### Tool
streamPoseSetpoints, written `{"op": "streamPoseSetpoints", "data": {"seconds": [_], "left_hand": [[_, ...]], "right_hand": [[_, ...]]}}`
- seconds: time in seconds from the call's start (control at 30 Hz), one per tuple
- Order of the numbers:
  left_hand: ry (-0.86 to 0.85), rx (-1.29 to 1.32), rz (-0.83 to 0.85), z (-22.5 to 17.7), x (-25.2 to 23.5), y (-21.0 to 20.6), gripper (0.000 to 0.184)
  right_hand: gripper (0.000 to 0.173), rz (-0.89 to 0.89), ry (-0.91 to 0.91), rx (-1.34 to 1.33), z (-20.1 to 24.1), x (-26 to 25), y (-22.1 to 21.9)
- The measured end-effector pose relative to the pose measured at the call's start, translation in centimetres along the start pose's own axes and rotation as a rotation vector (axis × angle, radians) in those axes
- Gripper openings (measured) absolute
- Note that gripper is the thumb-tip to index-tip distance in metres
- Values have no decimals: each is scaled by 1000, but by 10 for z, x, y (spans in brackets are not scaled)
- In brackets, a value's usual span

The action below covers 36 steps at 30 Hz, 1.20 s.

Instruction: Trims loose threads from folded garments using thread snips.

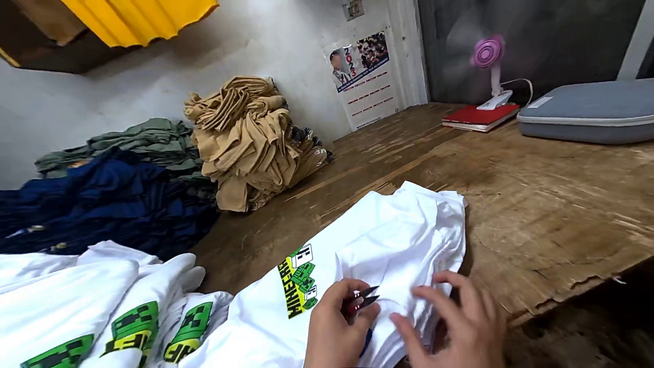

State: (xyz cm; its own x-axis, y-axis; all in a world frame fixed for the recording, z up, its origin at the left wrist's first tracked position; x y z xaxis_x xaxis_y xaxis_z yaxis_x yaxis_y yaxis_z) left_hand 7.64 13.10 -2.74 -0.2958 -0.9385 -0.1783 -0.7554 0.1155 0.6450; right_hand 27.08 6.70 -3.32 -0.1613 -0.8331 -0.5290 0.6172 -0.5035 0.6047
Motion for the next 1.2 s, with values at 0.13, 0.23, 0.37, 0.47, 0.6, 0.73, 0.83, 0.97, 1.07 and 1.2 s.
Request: {"op": "streamPoseSetpoints", "data": {"seconds": [0.13,0.23,0.37,0.47,0.6,0.73,0.83,0.97,1.07,1.2], "left_hand": [[-72,-58,-6,-8,9,-1,33],[-254,-180,2,-21,13,5,38],[-582,-452,51,-61,12,17,23],[-741,-751,35,-90,12,9,18],[-835,-892,-31,-86,-1,-6,21],[-665,-700,109,-82,5,14,14],[-642,-672,166,-77,14,14,16],[-554,-602,160,-67,15,10,13],[-272,-337,477,-63,11,13,33],[-209,-341,219,-50,-15,15,53]], "right_hand": [[11,-188,21,-109,2,19,-8],[15,-252,77,-211,-12,31,1],[11,-303,81,-270,-20,36,1],[9,-313,77,-296,-14,35,0],[11,-300,103,-259,-13,35,-6],[11,-290,71,-280,-19,39,-3],[10,-289,78,-303,-16,41,-4],[11,-281,104,-353,-13,43,-8],[15,-238,78,-308,-19,47,-5],[13,-159,26,-101,-16,38,-9]]}}
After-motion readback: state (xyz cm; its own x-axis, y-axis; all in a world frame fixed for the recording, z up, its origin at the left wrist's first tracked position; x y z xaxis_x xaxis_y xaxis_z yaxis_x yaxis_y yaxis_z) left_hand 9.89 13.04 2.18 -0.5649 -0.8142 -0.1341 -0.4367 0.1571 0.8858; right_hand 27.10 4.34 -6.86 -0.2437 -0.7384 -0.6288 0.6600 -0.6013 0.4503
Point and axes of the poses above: each hand's wrist, its own x-axis away from the middle knuckle, its own y-axis out of the back of the hand, z = x × y, the point moved 3 cm from there along -x, towards the middle knuckle, and after that the axes turned 13 degrees about z, right-handed, at the moved point
